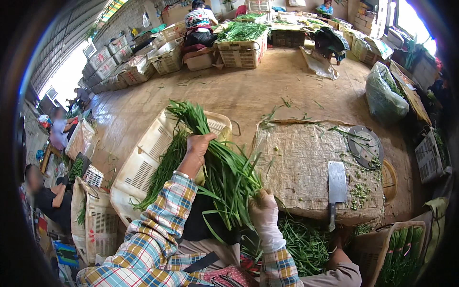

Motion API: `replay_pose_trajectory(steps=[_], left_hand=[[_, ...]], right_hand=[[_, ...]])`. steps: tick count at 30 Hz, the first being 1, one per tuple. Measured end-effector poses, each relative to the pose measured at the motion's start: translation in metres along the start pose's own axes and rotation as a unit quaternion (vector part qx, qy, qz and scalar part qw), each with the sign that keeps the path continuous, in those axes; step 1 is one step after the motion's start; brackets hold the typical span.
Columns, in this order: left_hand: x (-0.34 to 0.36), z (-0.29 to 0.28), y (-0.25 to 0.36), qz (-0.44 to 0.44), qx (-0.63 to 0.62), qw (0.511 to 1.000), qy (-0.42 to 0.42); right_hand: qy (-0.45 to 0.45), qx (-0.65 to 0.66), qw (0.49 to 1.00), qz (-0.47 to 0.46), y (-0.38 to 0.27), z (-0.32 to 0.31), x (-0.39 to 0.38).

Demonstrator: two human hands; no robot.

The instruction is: The person gathers green onions from a basket, aligns them into bunches, trims the ends with a knife, and ties them with rubber bands. The finished bundles are placed into a nearby basket.

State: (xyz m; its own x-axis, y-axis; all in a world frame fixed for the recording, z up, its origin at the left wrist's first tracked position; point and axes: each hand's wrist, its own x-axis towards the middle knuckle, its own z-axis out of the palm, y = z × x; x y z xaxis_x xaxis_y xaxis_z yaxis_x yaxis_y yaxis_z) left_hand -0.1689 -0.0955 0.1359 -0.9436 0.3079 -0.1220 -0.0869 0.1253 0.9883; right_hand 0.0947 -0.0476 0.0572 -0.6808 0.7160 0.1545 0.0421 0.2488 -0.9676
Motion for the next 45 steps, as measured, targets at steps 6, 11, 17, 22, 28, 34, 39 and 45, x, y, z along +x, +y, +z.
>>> replay_pose_trajectory(steps=[6, 11, 17, 22, 28, 34, 39, 45], left_hand=[[-0.009, 0.012, -0.008, 0.082, 0.149, 0.981, 0.093], [-0.015, 0.020, 0.005, 0.069, 0.255, 0.958, 0.112], [-0.017, 0.025, 0.015, 0.017, 0.338, 0.931, 0.137], [-0.030, 0.049, 0.026, 0.055, 0.324, 0.935, 0.134], [-0.016, 0.044, 0.033, 0.042, 0.353, 0.934, 0.041], [-0.009, 0.030, 0.026, 0.070, 0.331, 0.940, 0.038], [-0.017, 0.030, 0.030, 0.076, 0.311, 0.946, 0.042], [-0.015, 0.024, 0.031, 0.041, 0.344, 0.937, 0.042]], right_hand=[[-0.194, -0.368, 0.906, -0.082, -0.036, -0.024, -0.041], [-0.304, -0.473, 0.825, 0.055, 0.041, -0.086, -0.106], [-0.066, -0.350, 0.934, 0.014, -0.032, -0.102, -0.078], [-0.110, -0.352, 0.925, -0.091, -0.107, -0.016, -0.030], [-0.106, -0.429, 0.884, -0.152, -0.080, 0.011, -0.036], [-0.138, -0.477, 0.858, -0.134, -0.059, -0.006, -0.071], [-0.224, -0.521, 0.810, 0.147, 0.028, -0.076, -0.119], [-0.239, -0.562, 0.754, 0.244, -0.057, -0.099, -0.095]])
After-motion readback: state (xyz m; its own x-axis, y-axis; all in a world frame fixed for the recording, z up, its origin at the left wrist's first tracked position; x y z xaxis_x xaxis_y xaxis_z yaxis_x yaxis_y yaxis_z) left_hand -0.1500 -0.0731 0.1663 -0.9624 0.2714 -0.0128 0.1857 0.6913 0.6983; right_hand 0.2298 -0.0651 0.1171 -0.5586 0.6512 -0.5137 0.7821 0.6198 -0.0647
